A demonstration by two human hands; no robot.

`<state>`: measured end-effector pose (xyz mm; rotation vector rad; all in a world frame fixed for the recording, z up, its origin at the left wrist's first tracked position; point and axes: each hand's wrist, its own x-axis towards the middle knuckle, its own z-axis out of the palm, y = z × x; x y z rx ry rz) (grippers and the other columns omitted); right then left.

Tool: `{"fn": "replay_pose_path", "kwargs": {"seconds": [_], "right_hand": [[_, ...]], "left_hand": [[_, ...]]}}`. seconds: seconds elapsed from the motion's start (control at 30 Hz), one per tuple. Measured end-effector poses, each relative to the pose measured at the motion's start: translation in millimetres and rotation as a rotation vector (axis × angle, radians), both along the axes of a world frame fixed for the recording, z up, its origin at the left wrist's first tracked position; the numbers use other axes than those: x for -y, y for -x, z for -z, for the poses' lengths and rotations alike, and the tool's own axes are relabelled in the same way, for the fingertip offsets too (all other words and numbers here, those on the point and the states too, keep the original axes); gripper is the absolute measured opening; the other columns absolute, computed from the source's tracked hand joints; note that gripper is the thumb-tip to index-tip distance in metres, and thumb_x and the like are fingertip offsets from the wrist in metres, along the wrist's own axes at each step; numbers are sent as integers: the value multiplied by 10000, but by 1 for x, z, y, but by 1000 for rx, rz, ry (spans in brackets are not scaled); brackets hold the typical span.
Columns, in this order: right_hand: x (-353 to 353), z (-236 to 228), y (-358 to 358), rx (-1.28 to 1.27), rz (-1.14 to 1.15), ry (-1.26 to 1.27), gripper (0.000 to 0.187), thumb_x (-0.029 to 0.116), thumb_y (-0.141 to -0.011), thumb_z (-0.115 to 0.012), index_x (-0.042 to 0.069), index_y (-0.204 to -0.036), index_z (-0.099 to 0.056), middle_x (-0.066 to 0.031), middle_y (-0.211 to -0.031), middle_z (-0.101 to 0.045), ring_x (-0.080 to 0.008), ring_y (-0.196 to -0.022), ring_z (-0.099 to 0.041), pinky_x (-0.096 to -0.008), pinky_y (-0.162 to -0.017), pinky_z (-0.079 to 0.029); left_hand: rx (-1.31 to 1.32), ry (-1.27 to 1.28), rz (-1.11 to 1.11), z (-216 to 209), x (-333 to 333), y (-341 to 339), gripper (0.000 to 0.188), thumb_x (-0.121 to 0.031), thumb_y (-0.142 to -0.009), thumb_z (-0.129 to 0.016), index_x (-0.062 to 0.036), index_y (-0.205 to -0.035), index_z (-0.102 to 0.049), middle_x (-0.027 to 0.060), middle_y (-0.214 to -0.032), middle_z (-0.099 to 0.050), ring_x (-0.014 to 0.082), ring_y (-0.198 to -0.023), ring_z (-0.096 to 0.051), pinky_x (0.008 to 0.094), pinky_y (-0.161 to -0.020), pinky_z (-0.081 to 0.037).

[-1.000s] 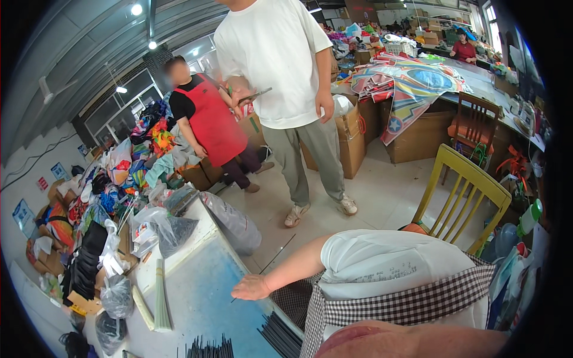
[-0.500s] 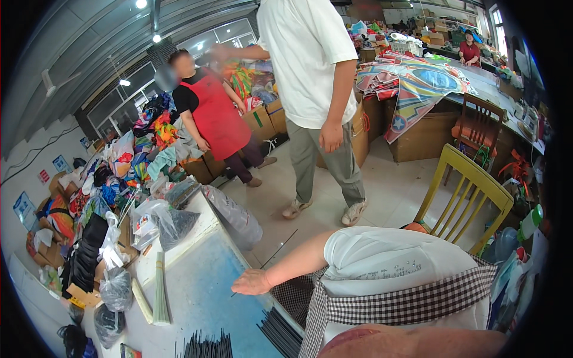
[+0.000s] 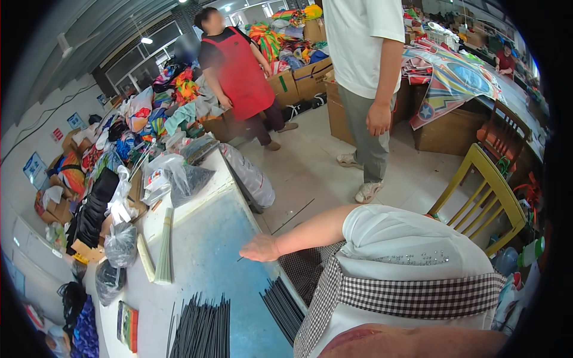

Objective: The person attaches small caps onto the ends of thin rods by hand and places the finished rods into a pile on the table.

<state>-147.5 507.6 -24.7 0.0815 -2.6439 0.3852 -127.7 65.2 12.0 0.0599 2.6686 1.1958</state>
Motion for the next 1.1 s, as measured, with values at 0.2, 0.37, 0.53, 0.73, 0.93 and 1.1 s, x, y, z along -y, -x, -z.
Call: {"fn": "replay_pose_path", "kwargs": {"seconds": [0.2,0.37,0.53,0.73,0.93,1.1], "right_hand": [[-1,1,-9,-14,21,-7,136,216,-935,-530,80,-940,-530,-121,-821,-613,-367,-765,-635,-490,-645,-491],[-2,6,-5,-66,24,-32,132,214,-924,-535,82,-925,-545,-115,-800,-618,-363,-736,-633,-488,-604,-487],[-1,3,-4,-33,41,-11,145,213,-940,-523,71,-910,-525,-127,-821,-616,-374,-766,-642,-500,-658,-500],[2,-63,-9,-42,-133,-137,104,182,-900,-581,89,-885,-537,-92,-749,-575,-325,-657,-632,-479,-547,-483],[63,-318,-85,-154,-269,-521,134,122,-764,-630,41,-826,-542,-74,-732,-549,-265,-604,-635,-386,-485,-497],[127,-388,-130,-156,-411,-670,138,174,-698,-693,39,-716,-675,-103,-682,-674,-260,-680,-694,-398,-569,-545]], "left_hand": [[-82,-219,31,68,18,18,235,-188,-976,-593,18,-1075,-649,141,-975,-695,219,-877,-641,347,-820,-503],[-98,-218,-16,60,13,13,246,-199,-977,-583,22,-1063,-650,149,-942,-695,226,-848,-647,352,-804,-508],[-143,-93,-29,33,3,5,234,-193,-972,-582,26,-1026,-645,141,-876,-689,232,-776,-644,361,-749,-510],[-266,-144,-6,68,11,15,236,-200,-979,-567,28,-999,-626,140,-818,-678,248,-716,-635,383,-703,-501],[-145,-274,-87,61,8,17,163,-153,-968,-558,7,-970,-591,117,-833,-650,210,-730,-613,333,-682,-485],[-650,-258,-153,134,23,18,34,-31,-909,-572,-36,-883,-551,37,-776,-562,132,-693,-534,260,-622,-444]]}}
